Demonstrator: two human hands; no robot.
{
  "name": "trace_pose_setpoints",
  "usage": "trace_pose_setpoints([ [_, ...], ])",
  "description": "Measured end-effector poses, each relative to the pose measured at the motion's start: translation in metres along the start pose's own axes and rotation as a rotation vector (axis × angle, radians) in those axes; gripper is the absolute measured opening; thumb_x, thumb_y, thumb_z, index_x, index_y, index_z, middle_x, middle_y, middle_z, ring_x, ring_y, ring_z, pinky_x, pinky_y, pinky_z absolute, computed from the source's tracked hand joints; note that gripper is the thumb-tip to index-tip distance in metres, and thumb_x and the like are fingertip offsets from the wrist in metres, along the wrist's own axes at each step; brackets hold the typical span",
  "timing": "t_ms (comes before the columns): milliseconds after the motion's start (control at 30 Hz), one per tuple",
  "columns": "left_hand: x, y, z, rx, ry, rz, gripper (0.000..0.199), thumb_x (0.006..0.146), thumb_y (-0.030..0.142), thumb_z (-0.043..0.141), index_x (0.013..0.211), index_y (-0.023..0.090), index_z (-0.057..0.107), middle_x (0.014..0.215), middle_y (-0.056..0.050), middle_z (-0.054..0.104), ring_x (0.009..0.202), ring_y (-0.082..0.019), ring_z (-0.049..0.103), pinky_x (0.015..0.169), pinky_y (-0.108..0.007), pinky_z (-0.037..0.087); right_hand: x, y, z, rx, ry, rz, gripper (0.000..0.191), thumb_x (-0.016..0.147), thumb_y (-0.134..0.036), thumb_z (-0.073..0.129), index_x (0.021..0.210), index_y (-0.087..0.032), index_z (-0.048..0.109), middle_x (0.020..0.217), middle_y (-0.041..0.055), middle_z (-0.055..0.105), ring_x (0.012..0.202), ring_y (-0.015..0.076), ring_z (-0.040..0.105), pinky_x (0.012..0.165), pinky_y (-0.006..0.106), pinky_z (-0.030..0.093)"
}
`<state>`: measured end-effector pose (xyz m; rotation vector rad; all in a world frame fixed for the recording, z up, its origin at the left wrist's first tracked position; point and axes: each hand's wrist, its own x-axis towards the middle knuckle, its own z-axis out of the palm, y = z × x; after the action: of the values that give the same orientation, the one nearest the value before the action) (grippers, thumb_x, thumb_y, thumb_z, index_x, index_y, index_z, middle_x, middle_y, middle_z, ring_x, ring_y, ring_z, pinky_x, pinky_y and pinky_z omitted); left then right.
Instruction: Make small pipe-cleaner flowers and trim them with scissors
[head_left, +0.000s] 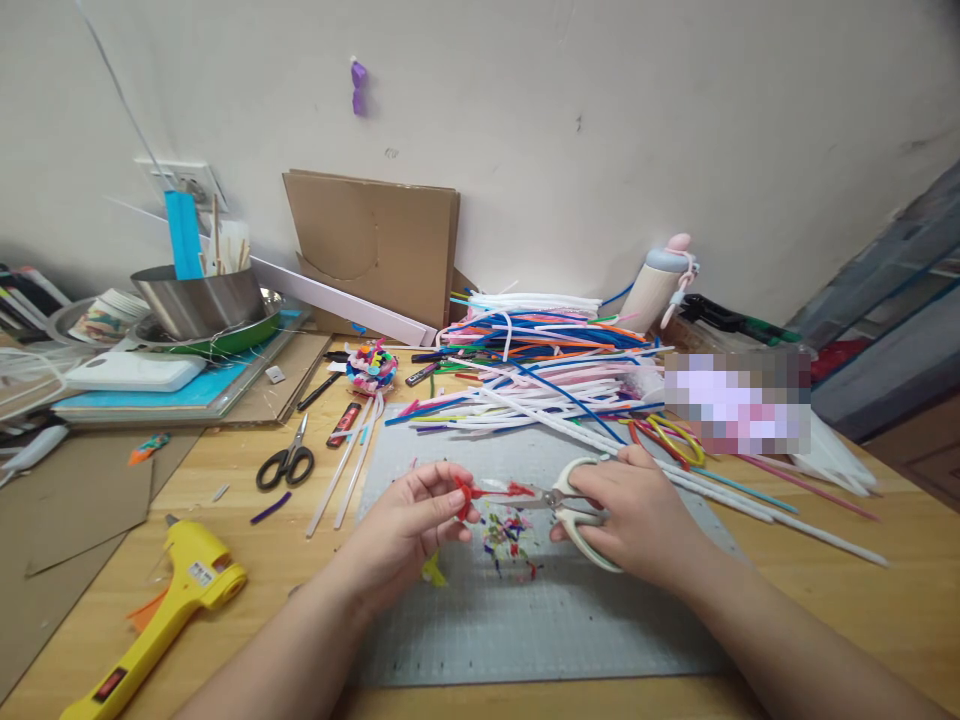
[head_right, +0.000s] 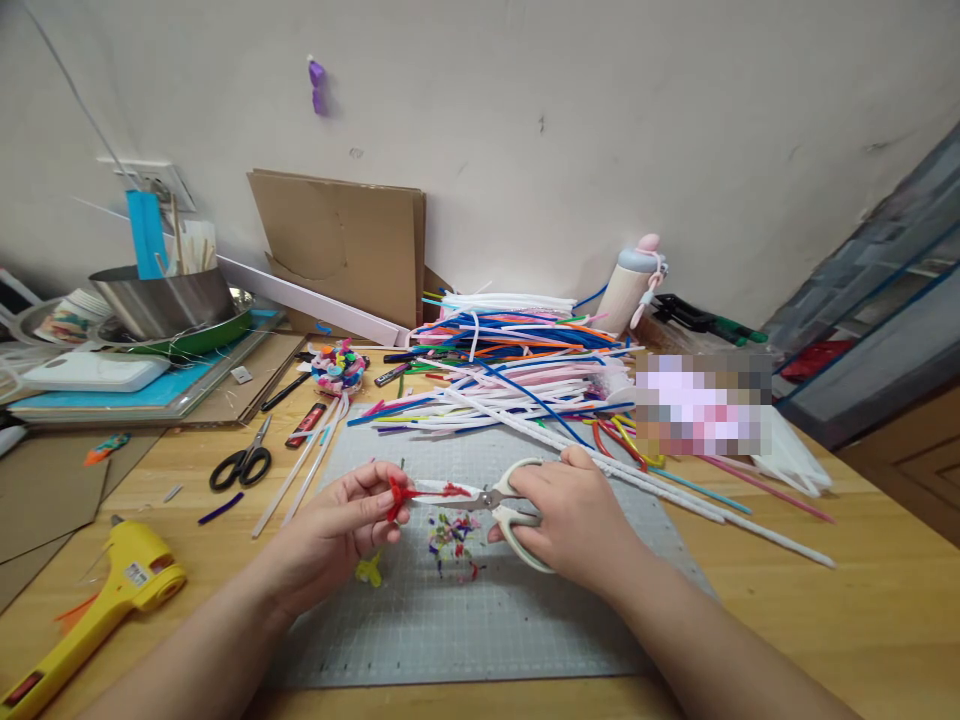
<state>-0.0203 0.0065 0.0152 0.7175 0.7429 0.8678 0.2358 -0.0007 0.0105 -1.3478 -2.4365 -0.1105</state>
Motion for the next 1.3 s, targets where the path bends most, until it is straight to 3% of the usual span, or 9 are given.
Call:
trace_pose_setpoints([
  [700,-0.0008,-0.0003,0.0007,0.000,0.009,-0.003,0.021,0.069,0.016,0.071,0.088,0.016,0.062,0.079,-0.001,0.060,0.068,-0.010,0.059,0.057,-0.018,0.048,-0.0005,-0.0035,-0.0033,0.076,-0.056,0.027,0.018,0.074,-0.033,0.059,0.069,-0.019,0.049,0.064,-0.0034,0.060,0.060,0.0125,0.049,0.067,0.031,0.021],
  [1300,0.0018,-0.0020,-0.0026,0.006,0.036,-0.006,0.022,0.071,0.015,0.069,0.091,0.015,0.060,0.081,-0.002,0.060,0.071,-0.010,0.059,0.058,-0.017,0.047,-0.0023,-0.0001,0.0000,0.069,0.006,0.007,0.030,0.079,-0.042,0.058,0.062,-0.019,0.051,0.058,-0.0044,0.060,0.055,0.0104,0.051,0.064,0.031,0.020],
])
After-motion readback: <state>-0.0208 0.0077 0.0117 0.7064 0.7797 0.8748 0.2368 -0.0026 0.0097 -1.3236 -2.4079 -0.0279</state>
